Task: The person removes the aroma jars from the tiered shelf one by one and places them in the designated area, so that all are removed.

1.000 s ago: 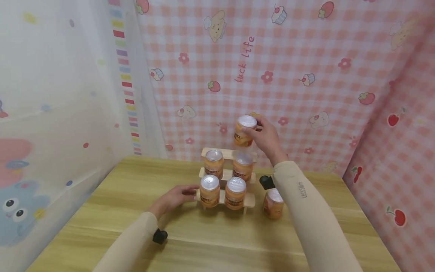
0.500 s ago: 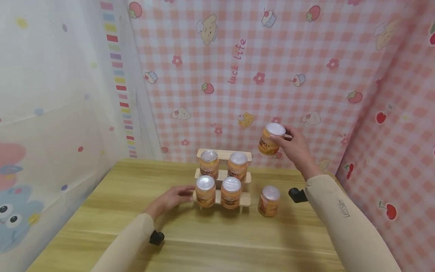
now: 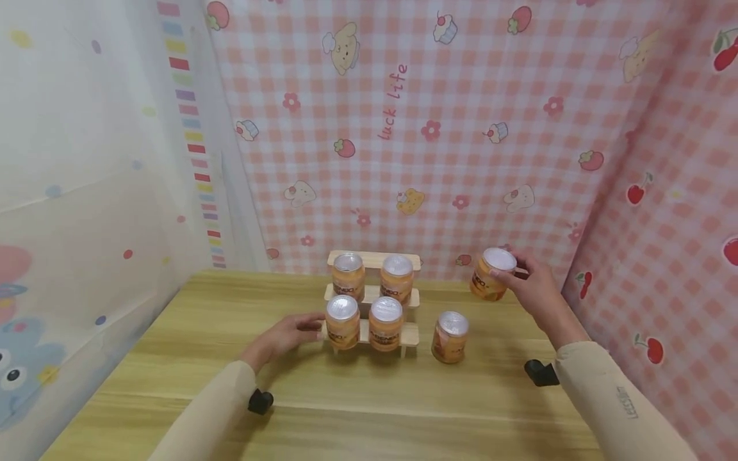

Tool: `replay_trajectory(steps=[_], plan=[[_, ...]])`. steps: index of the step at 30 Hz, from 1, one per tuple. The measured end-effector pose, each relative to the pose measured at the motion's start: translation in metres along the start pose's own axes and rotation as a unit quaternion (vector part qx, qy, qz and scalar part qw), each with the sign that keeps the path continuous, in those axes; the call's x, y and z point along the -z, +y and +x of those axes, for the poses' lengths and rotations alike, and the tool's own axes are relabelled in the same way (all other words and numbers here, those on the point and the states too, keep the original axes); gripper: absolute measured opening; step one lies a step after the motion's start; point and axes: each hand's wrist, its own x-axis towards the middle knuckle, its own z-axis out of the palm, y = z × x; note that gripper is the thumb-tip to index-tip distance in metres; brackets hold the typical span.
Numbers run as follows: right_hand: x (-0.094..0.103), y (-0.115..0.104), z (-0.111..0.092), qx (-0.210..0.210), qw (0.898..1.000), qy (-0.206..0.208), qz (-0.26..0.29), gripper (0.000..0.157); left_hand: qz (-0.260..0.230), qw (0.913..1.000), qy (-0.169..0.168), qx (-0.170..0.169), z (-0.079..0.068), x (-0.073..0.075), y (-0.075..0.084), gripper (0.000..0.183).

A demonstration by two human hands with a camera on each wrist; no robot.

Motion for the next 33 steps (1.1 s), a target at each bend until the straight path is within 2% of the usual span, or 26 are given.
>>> replay_trajectory(steps=[5, 8, 16, 24, 33], plan=[[-0.002, 0.034, -0.016, -0.032, 0.999, -0.016, 0.008, 0.083, 0.0, 1.0, 0.0, 0.003, 0.0, -0.001, 0.002, 0.049], [-0.004, 0.05, -0.023, -0.031, 0.999, -0.028, 0.015, 0.083, -0.004, 1.0, 0.0, 0.005, -0.001, -0.001, 0.002, 0.048], [-0.012, 0.083, -0.04, -0.033, 0.999, -0.026, -0.022, 0.072, -0.002, 1.0, -0.001, 0.006, -0.001, 0.0, 0.004, 0.049], [-0.028, 0.096, -0.045, -0.028, 0.999, -0.041, 0.008, 0.065, -0.003, 0.9999, -0.007, 0.007, -0.003, 0.002, 0.004, 0.049], [-0.035, 0.099, -0.049, -0.05, 0.997, -0.057, -0.008, 0.068, 0.004, 0.9999, -0.006, 0.008, -0.001, 0.001, 0.005, 0.049]])
